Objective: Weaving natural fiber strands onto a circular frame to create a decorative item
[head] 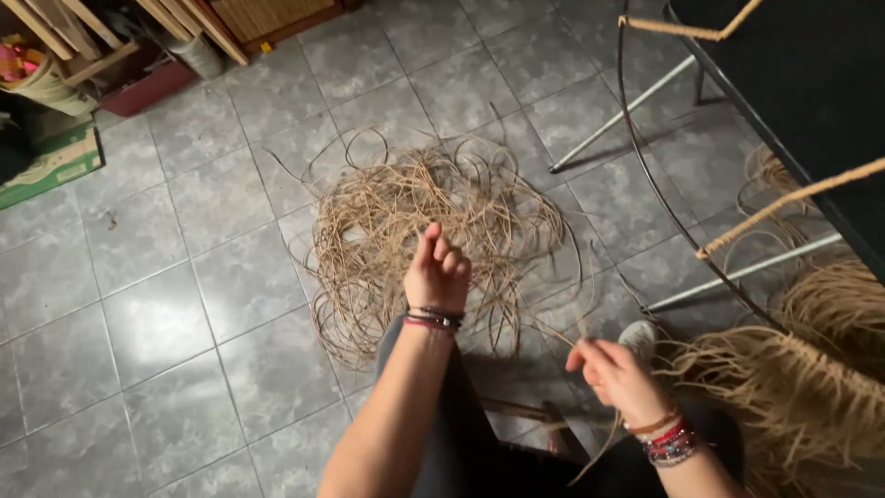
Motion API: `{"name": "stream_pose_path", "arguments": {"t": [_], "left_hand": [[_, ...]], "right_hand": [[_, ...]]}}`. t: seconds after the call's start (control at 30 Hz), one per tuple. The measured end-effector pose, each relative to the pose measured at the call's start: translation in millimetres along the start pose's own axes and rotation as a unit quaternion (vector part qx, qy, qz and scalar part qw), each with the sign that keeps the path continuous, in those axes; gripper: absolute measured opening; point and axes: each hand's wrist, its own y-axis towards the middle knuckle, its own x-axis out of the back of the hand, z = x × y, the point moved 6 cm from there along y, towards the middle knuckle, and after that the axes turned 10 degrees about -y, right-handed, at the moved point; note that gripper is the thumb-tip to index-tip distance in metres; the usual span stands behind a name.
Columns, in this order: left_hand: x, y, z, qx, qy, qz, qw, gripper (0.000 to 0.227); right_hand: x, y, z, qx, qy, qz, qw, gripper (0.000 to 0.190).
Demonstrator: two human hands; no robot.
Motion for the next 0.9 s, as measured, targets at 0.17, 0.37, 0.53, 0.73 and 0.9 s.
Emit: {"name": "stream_pose_path", "arguments": {"t": [0.17, 0.37, 0.53, 0.73, 0.9], "left_hand": [[14.6, -62.2, 59.8, 0.033, 0.576, 0.172, 0.798, 0.025], [220.1, -83.2, 141.4, 0.18, 0.914, 0.348, 0.105, 0.02], [1.5, -51.2, 75.8, 0.154, 0.518, 0.125, 0.832, 0.045], [-69.5, -91.4, 58.1, -0.008, 0.571, 0.229, 0.788, 0.029], [103.6, -138.7, 145.6, 0.127, 0.875, 0.454, 0.107, 0.024]], "right_hand": [[-3.4, 12.6, 46.7, -0.048, 0.166, -0.041, 0.984, 0.036], [-17.2, 39.8, 109.6, 0.045, 0.25, 0.046, 0.966, 0.037], [-15.1, 6.0, 42.3, 0.077, 0.034, -0.095, 0.992, 0.037], [1.4, 5.6, 30.1, 0.209, -0.17, -0.092, 0.959, 0.025], [3.0, 9.6, 104.1, 0.162, 0.244, -0.007, 0.956, 0.025]]}}
